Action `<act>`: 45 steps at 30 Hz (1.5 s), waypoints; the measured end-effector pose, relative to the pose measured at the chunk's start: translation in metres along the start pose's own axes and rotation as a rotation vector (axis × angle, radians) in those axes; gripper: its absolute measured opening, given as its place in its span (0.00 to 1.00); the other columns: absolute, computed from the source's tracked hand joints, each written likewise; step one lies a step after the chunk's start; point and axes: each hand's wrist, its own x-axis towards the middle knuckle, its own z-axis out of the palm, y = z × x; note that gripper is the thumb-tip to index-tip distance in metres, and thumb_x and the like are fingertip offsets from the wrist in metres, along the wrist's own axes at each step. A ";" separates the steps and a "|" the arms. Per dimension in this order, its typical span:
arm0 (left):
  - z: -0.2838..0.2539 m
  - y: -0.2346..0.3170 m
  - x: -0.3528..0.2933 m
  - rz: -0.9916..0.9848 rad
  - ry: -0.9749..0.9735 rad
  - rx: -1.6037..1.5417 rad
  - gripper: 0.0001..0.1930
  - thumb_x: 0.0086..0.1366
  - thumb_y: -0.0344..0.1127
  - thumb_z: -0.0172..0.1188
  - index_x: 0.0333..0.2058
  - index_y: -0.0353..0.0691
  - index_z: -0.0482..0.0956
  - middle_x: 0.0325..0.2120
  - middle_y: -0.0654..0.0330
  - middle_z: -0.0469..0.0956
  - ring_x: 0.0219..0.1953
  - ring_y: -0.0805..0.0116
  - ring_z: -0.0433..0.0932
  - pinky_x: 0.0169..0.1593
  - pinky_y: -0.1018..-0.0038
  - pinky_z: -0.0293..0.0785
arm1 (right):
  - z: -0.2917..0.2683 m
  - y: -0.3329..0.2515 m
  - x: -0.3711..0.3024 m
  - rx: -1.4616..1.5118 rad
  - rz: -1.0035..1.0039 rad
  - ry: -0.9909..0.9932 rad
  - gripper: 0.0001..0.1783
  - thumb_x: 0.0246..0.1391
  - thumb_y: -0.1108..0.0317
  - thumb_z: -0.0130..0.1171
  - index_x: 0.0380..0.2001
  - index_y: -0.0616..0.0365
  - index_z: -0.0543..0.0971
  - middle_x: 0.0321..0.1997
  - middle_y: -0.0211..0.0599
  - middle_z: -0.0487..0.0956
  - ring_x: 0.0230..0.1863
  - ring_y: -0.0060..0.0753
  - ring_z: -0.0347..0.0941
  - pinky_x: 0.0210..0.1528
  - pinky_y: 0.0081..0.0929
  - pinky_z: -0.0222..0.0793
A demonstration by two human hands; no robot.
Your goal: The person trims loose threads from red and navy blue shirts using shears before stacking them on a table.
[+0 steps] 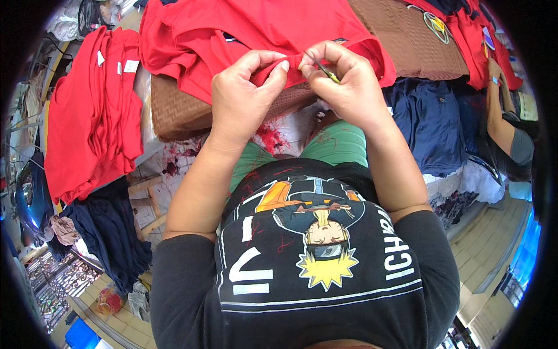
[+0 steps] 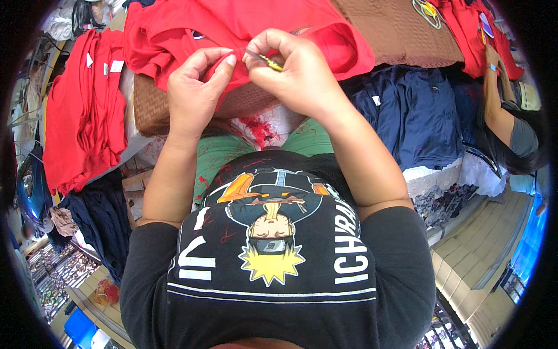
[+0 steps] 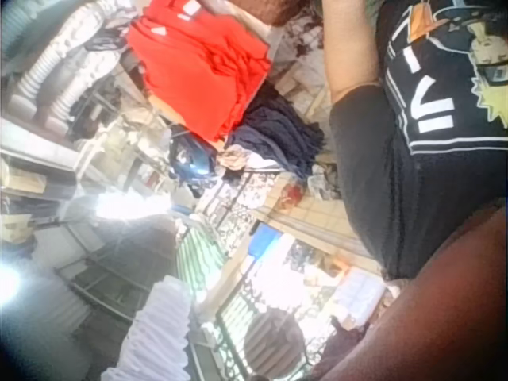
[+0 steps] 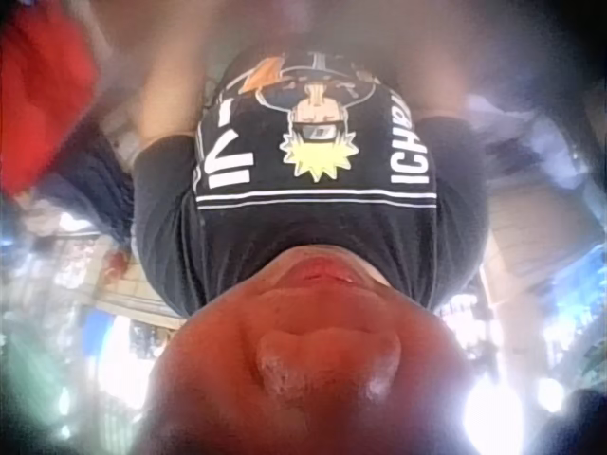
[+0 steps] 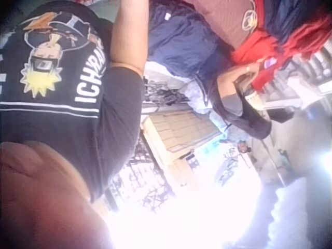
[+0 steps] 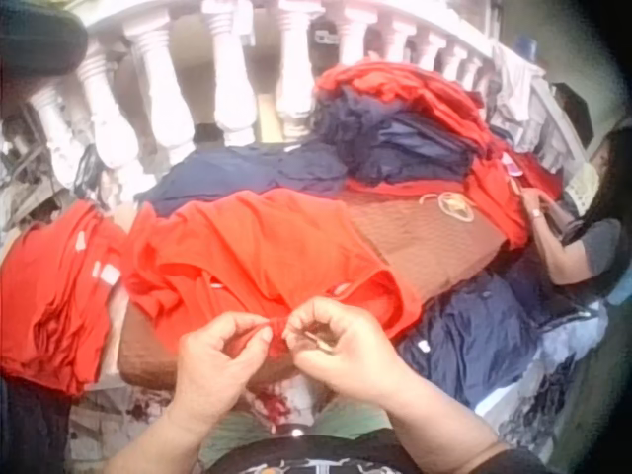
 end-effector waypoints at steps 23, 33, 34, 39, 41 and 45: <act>-0.012 -0.003 0.006 -0.231 -0.209 -0.434 0.12 0.65 0.34 0.59 0.41 0.30 0.80 0.35 0.63 0.80 0.38 0.81 0.75 0.45 0.83 0.71 | -0.031 -0.008 0.011 -0.916 -0.758 0.048 0.14 0.40 0.68 0.66 0.36 0.49 0.80 0.32 0.29 0.76 0.38 0.34 0.73 0.42 0.33 0.61; -0.012 -0.002 0.006 -0.232 -0.227 -0.420 0.12 0.65 0.33 0.59 0.41 0.30 0.80 0.35 0.64 0.80 0.37 0.81 0.75 0.45 0.83 0.71 | -0.030 -0.011 0.012 -0.864 -0.726 0.071 0.12 0.42 0.67 0.66 0.34 0.49 0.81 0.30 0.29 0.76 0.37 0.35 0.73 0.43 0.33 0.61; -0.012 -0.002 0.006 -0.231 -0.228 -0.420 0.12 0.65 0.33 0.59 0.41 0.30 0.80 0.35 0.64 0.80 0.37 0.81 0.75 0.45 0.83 0.71 | -0.029 -0.009 0.013 -0.864 -0.730 0.058 0.12 0.42 0.67 0.66 0.35 0.49 0.81 0.30 0.29 0.76 0.36 0.35 0.73 0.42 0.33 0.62; -0.013 -0.005 0.006 -0.224 -0.239 -0.446 0.13 0.67 0.36 0.56 0.42 0.30 0.80 0.35 0.64 0.80 0.37 0.81 0.75 0.44 0.82 0.71 | -0.032 -0.007 0.013 -0.807 -0.664 0.050 0.16 0.41 0.70 0.67 0.38 0.50 0.81 0.33 0.31 0.77 0.38 0.32 0.74 0.40 0.29 0.64; -0.013 -0.006 0.006 -0.220 -0.240 -0.470 0.14 0.68 0.37 0.55 0.42 0.30 0.80 0.35 0.64 0.80 0.37 0.81 0.75 0.43 0.82 0.71 | -0.026 -0.010 0.009 -0.644 -0.566 0.088 0.19 0.41 0.76 0.68 0.41 0.52 0.81 0.36 0.32 0.77 0.38 0.26 0.74 0.38 0.24 0.67; -0.009 -0.003 0.005 -0.209 -0.219 -0.513 0.16 0.69 0.39 0.53 0.41 0.30 0.80 0.34 0.64 0.81 0.37 0.82 0.74 0.43 0.82 0.71 | -0.007 -0.017 0.001 -0.601 -0.474 0.025 0.20 0.41 0.71 0.69 0.41 0.51 0.79 0.33 0.31 0.76 0.30 0.32 0.77 0.31 0.31 0.72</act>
